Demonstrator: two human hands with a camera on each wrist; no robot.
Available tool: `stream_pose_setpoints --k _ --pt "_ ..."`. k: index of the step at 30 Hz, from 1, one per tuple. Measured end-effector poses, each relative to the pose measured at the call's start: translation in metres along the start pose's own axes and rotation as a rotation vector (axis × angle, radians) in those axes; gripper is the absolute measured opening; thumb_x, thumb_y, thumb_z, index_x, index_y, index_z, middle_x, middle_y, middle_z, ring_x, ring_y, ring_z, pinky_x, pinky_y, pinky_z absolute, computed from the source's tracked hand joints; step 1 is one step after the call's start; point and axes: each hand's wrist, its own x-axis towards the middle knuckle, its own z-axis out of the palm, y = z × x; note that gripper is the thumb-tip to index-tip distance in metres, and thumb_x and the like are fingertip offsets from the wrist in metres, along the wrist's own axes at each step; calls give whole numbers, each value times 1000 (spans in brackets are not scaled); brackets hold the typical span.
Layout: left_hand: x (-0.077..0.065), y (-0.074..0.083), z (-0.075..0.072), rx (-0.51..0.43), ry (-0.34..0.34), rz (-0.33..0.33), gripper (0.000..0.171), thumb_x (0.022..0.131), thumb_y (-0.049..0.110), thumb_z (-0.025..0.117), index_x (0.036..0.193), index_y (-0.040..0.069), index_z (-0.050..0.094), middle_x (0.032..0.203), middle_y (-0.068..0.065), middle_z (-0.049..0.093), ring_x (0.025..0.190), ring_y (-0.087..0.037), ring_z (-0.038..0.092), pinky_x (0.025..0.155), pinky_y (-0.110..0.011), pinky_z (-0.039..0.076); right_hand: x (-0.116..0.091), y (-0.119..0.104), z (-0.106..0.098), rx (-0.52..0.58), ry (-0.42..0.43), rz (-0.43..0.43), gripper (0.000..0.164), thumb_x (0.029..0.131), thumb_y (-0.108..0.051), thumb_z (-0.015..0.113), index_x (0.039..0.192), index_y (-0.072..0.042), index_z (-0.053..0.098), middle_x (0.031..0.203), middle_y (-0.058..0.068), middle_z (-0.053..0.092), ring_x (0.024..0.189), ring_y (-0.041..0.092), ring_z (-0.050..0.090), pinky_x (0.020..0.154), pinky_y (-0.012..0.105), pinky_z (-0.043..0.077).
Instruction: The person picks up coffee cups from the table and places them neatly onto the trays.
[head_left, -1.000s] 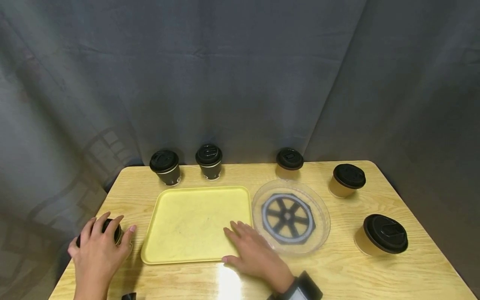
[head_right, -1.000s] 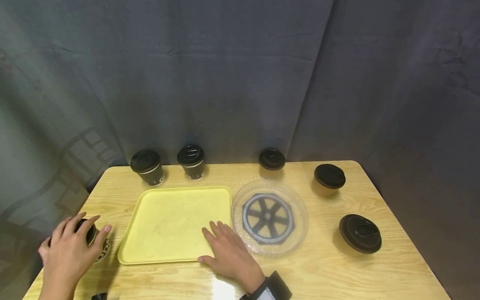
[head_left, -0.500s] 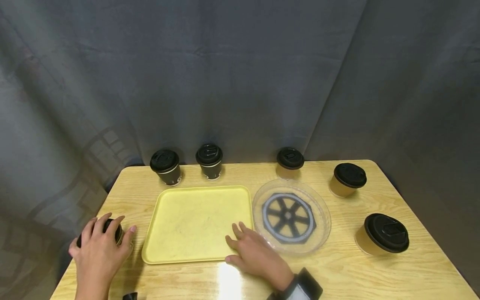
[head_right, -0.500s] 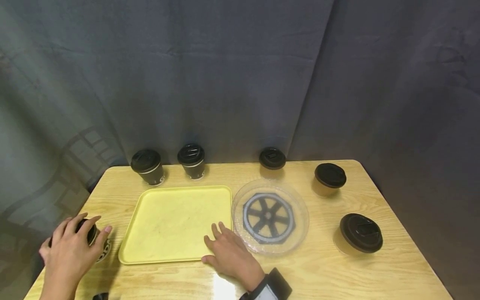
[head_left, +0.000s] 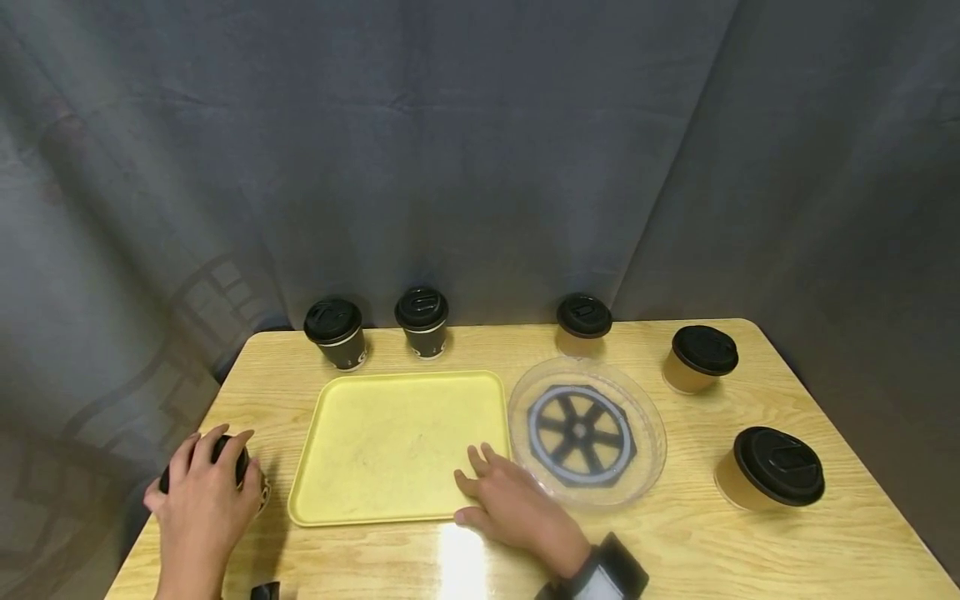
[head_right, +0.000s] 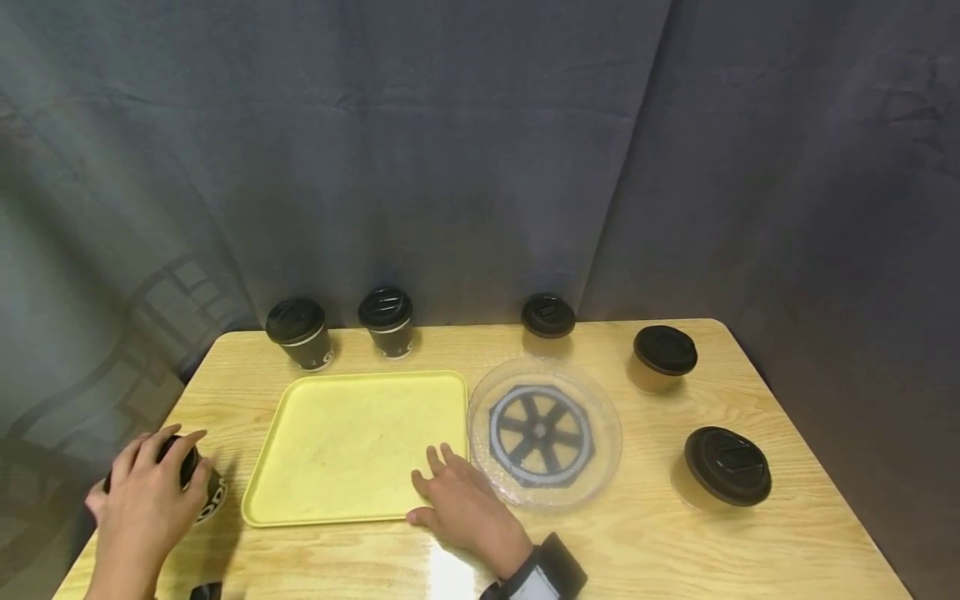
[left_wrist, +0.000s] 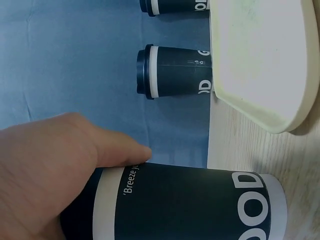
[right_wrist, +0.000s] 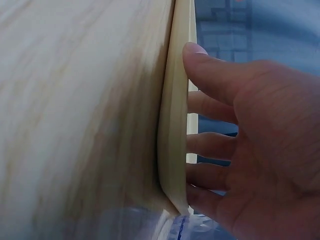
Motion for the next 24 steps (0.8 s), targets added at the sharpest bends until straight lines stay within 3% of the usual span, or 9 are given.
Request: stream_pose_setpoints --k 12,24 --pt "0 -1 2 1 23 1 29 88 13 61 116 5 63 130 -24 50 126 -45 33 82 -81 24 -1 0 3 19 2 10 55 94 -53 52 134 -16 59 147 22 45 137 43 42 111 50 41" --pt "2 -3 -1 27 -12 -9 29 87 12 64 115 6 64 131 -26 50 124 -46 35 81 -79 26 -3 -1 3 41 3 25 56 94 -52 51 135 -16 58 148 21 43 139 42 41 110 51 41"
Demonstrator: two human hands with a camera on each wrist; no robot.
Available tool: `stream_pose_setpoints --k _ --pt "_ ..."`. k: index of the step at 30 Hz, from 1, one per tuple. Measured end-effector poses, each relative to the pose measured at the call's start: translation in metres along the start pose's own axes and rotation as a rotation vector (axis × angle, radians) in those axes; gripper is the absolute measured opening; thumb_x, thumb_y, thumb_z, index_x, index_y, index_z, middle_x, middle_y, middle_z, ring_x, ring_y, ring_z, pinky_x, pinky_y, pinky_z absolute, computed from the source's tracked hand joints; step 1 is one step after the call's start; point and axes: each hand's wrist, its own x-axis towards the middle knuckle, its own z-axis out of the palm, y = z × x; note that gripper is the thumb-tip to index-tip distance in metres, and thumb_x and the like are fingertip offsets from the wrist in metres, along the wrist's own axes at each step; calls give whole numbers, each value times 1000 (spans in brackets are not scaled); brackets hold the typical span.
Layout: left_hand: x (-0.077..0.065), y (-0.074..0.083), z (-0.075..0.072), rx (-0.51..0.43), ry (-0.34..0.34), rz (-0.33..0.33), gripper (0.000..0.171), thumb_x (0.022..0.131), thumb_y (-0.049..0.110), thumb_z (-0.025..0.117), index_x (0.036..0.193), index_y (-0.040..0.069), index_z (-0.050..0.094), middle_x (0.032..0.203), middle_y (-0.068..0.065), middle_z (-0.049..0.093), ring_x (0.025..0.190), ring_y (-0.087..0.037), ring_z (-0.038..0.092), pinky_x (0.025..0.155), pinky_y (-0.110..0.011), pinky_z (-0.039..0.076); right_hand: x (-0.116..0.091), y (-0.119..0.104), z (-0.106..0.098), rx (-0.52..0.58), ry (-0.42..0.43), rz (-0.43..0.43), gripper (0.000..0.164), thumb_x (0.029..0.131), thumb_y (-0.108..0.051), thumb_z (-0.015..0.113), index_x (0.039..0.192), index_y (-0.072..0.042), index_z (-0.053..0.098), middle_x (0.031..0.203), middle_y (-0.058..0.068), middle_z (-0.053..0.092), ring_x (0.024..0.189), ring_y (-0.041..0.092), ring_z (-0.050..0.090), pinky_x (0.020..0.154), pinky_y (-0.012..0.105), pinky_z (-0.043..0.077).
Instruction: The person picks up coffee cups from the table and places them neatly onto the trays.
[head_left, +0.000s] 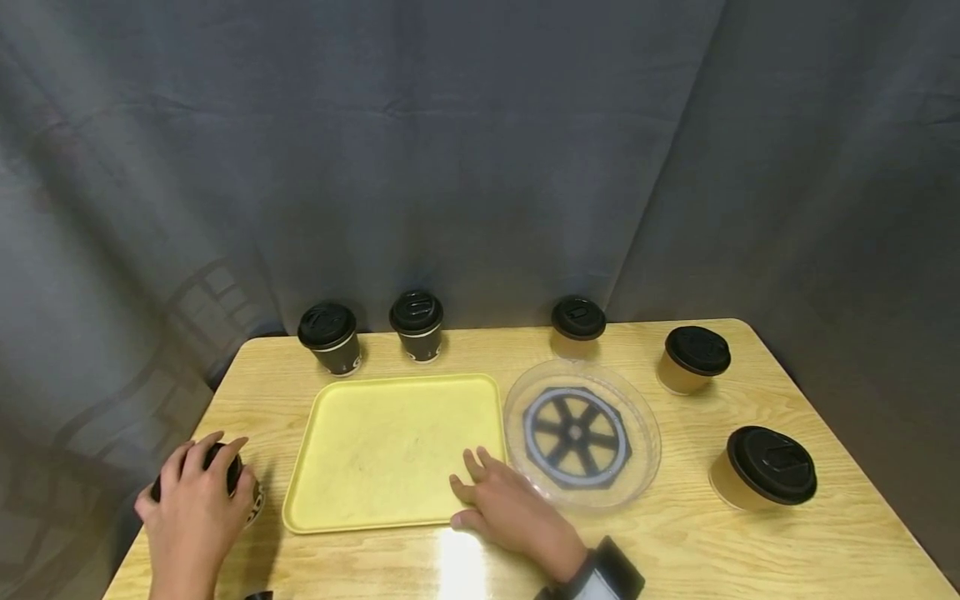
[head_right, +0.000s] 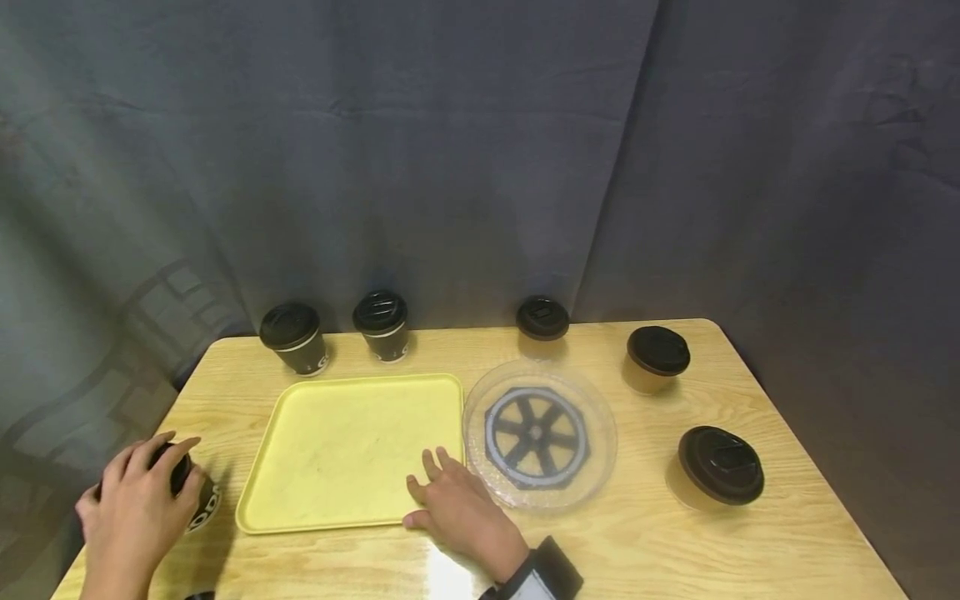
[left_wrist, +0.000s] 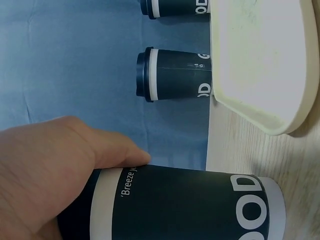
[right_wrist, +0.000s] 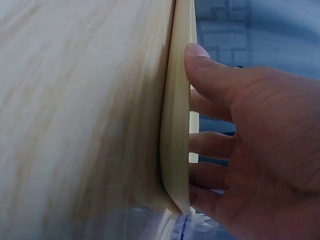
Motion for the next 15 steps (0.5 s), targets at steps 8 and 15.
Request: stream_pose_setpoints --k 8,15 --pt "1 -2 -1 -4 -12 -21 31 87 13 63 117 6 64 133 -26 50 125 -46 35 83 -78 26 0 -1 -1 11 -17 14 57 94 -53 50 137 -16 56 150 20 41 141 41 38 112 50 38" --pt "3 -1 -3 -7 9 -14 30 88 13 62 116 5 65 132 -26 51 124 -45 37 83 -78 26 -1 -1 -1 13 -23 27 58 94 -54 49 138 -17 55 151 19 40 141 40 37 112 51 39"
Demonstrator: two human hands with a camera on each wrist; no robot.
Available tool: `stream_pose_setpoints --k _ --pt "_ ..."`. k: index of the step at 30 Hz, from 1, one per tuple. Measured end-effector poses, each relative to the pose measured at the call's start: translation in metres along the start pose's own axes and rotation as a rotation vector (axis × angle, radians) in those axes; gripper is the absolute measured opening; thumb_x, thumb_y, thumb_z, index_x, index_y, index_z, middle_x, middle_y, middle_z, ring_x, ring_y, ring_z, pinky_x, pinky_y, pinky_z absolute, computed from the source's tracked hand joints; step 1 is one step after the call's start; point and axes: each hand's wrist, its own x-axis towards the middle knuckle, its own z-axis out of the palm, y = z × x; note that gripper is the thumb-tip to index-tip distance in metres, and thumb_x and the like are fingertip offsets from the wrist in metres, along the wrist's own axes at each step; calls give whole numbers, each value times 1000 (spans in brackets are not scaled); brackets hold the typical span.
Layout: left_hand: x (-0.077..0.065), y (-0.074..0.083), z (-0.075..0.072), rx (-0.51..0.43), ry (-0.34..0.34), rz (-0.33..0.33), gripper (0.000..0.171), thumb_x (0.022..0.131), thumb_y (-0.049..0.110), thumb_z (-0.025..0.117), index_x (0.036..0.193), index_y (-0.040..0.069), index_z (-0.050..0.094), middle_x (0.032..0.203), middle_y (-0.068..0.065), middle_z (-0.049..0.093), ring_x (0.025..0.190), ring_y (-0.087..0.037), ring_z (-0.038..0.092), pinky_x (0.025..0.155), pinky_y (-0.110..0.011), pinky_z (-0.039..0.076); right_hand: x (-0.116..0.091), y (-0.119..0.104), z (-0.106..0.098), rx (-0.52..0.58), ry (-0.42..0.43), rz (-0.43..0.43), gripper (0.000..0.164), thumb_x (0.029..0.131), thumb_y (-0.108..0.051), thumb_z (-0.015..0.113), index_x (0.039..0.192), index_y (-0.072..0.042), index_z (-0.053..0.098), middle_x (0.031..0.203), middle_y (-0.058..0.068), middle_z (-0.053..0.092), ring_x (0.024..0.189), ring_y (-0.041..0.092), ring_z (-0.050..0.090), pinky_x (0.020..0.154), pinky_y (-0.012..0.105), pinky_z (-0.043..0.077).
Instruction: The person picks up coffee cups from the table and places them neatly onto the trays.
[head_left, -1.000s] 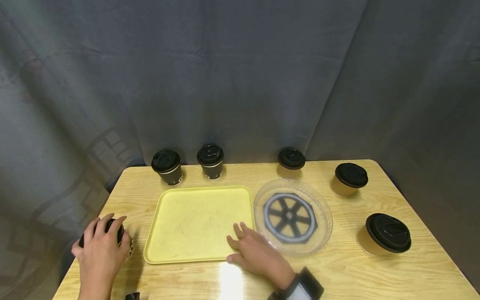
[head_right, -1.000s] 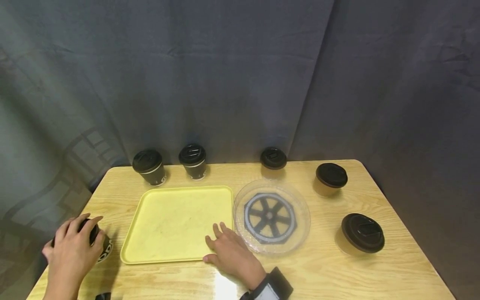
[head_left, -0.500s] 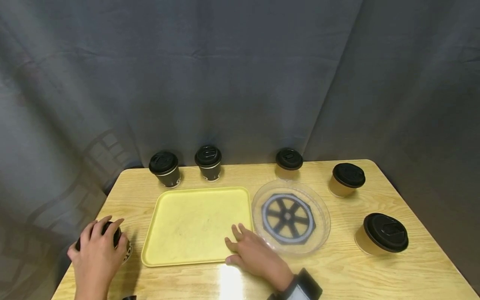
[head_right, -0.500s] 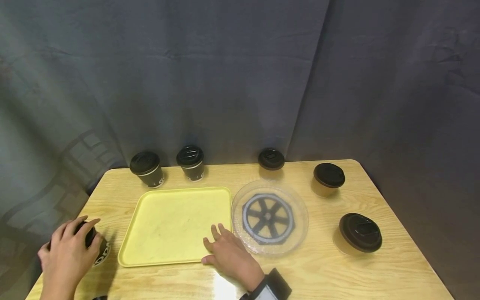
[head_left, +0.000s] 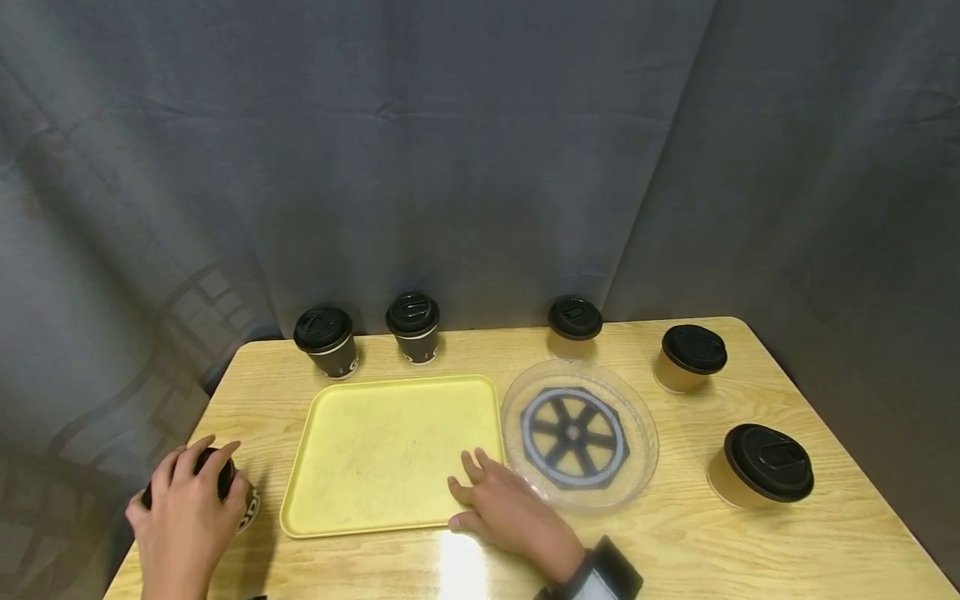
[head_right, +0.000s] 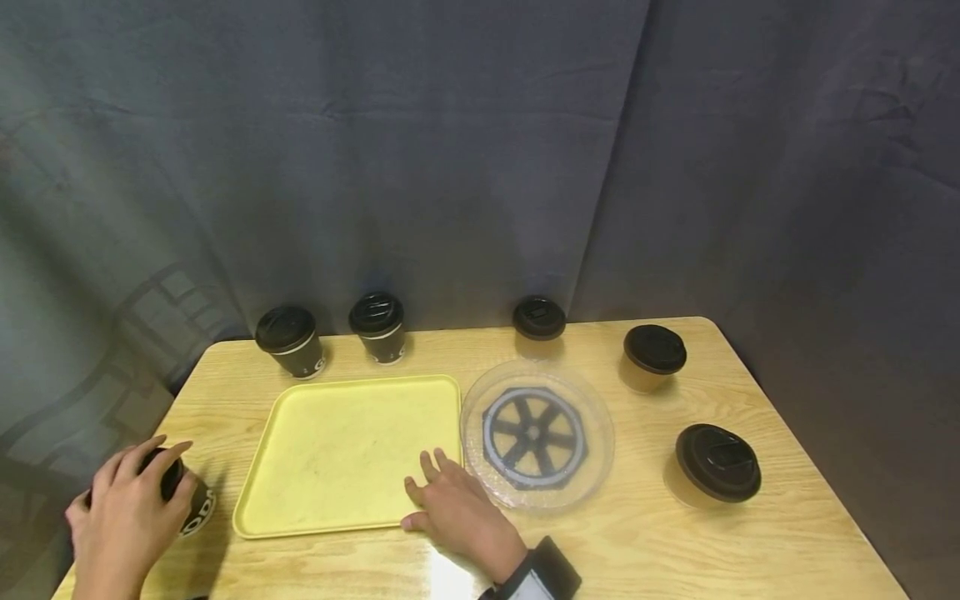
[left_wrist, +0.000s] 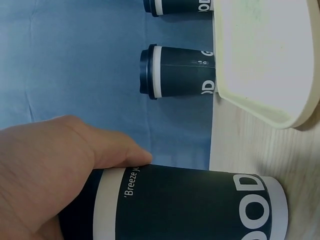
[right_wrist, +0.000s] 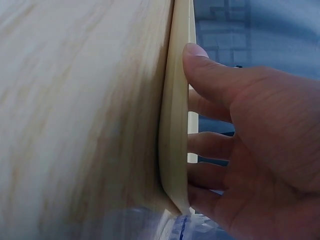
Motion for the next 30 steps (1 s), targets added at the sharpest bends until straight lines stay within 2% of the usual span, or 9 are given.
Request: stream_pose_setpoints --k 9,18,25,30 --pt "4 7 -5 -2 45 34 27 87 11 62 113 5 66 132 -25 52 126 -44 37 84 -77 26 0 0 0 -4 4 -9 57 94 -53 50 137 -16 56 150 20 41 140 41 38 112 50 39" --pt "11 15 -9 3 41 67 28 88 12 61 115 5 65 134 -24 50 128 -44 34 85 -77 25 0 -2 0 19 -14 21 57 93 -52 52 138 -18 55 152 18 38 143 40 35 112 52 38" --pt "18 27 -9 -19 90 118 28 88 13 61 115 7 66 134 -22 52 129 -43 36 88 -77 26 -1 -3 -2 18 -14 24 57 93 -51 52 138 -17 55 152 19 37 142 40 35 112 53 38" --pt "20 30 -10 -23 96 132 28 88 13 59 115 8 65 134 -21 52 129 -42 36 89 -77 26 -2 -4 -3 17 -23 28 57 93 -52 51 138 -18 54 153 18 37 143 39 35 113 52 38"
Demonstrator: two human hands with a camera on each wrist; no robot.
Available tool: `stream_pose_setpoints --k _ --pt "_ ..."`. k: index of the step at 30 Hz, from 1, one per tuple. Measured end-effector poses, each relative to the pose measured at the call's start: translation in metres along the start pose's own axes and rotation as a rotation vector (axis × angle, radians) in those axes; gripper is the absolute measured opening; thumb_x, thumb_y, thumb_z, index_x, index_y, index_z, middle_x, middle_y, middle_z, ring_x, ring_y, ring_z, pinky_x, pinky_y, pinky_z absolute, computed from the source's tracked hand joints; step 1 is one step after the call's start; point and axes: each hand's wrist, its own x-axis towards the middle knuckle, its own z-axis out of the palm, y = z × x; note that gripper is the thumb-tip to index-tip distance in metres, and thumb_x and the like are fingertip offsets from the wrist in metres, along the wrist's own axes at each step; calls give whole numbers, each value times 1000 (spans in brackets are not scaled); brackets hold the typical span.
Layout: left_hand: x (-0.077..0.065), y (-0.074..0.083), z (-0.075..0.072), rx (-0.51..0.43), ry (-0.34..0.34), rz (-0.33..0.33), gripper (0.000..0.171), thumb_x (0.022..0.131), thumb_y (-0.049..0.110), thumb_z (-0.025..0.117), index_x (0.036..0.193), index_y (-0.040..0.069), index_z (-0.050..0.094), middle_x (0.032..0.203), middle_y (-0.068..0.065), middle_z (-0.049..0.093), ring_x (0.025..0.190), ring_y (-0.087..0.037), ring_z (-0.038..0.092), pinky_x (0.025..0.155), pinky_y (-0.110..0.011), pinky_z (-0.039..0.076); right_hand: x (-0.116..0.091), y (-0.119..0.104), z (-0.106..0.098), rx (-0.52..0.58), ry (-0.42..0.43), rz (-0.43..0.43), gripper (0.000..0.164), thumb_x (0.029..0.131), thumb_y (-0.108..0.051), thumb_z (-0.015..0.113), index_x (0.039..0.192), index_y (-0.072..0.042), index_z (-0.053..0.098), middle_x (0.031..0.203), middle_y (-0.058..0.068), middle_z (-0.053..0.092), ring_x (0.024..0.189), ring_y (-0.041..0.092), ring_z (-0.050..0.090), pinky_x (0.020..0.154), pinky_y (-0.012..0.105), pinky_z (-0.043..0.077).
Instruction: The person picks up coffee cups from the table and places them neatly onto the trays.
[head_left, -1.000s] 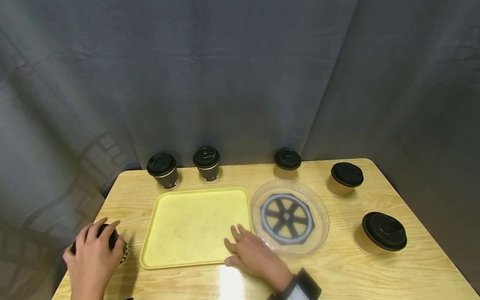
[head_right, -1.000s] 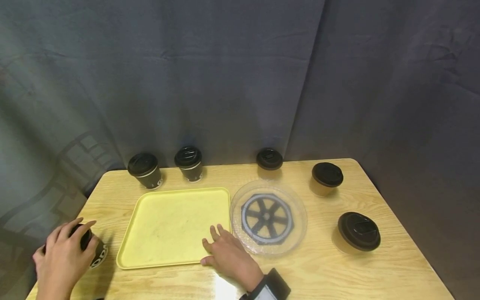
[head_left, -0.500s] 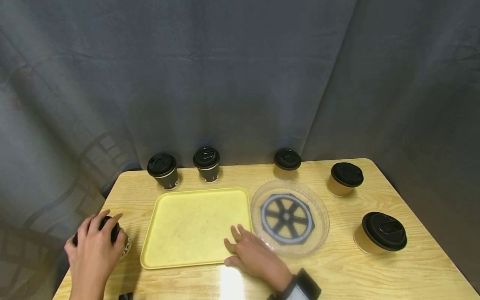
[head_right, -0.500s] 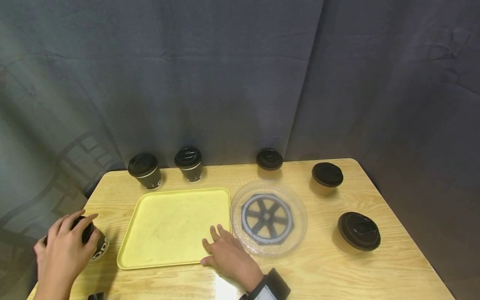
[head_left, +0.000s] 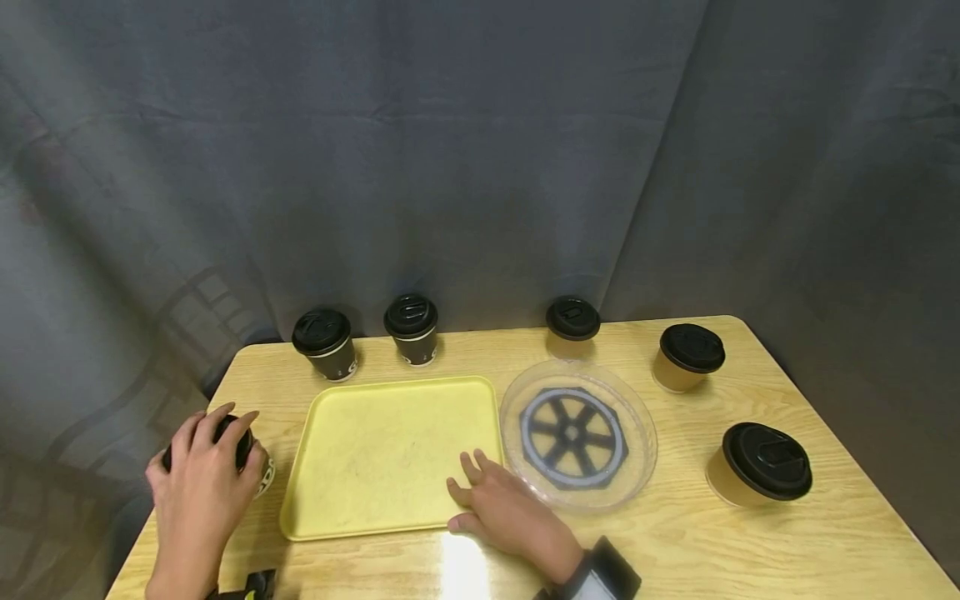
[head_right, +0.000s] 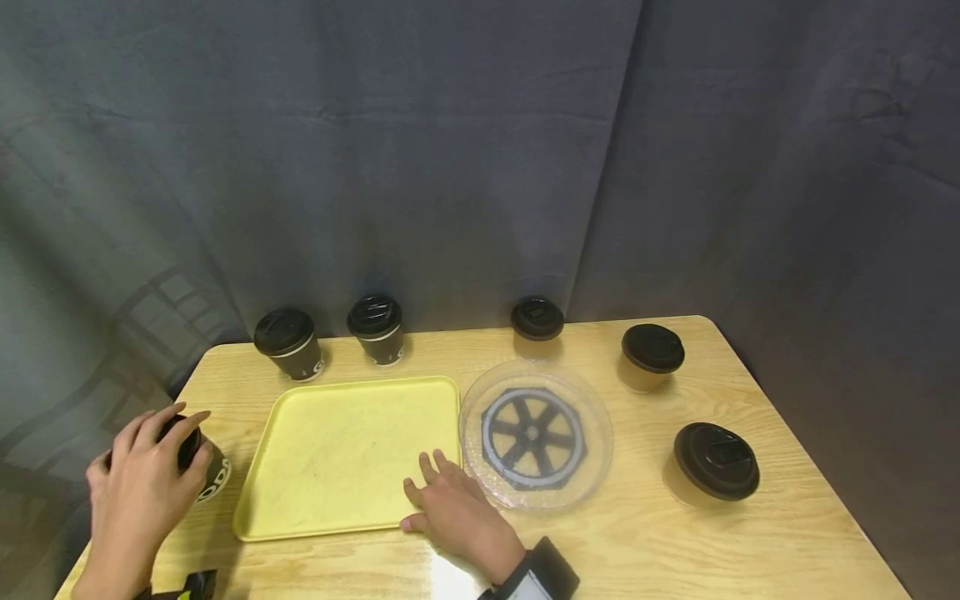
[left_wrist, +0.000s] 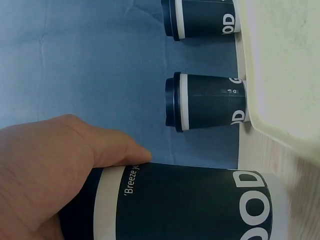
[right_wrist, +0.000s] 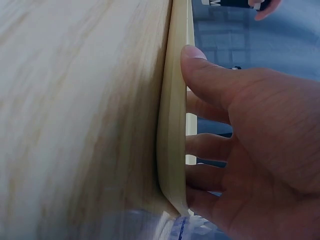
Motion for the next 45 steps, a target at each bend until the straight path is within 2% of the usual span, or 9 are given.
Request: stream_pose_setpoints --k 16,25,36,45 --pt "17 16 9 -13 39 90 29 87 11 60 115 7 67 133 -22 54 126 -43 39 90 -77 25 2 0 -1 -22 13 -12 56 93 -52 51 137 -18 56 151 19 39 142 40 37 113 50 38" --pt "25 25 13 -34 96 159 29 84 10 62 112 7 68 130 -21 56 123 -42 43 88 -76 29 3 1 -1 -34 21 -23 55 94 -51 52 136 -17 56 150 20 40 141 41 38 113 49 38" --pt "33 33 18 -56 78 187 31 84 10 63 114 8 67 132 -20 56 124 -41 42 86 -72 29 3 0 1 -50 22 -31 55 93 -51 52 136 -17 56 149 20 42 140 41 39 114 48 38" --pt "40 43 27 -46 95 238 30 81 9 67 111 7 69 130 -20 57 123 -41 45 87 -73 34 2 0 1 -51 22 -26 55 93 -52 52 137 -18 56 149 20 41 140 41 39 114 48 38"
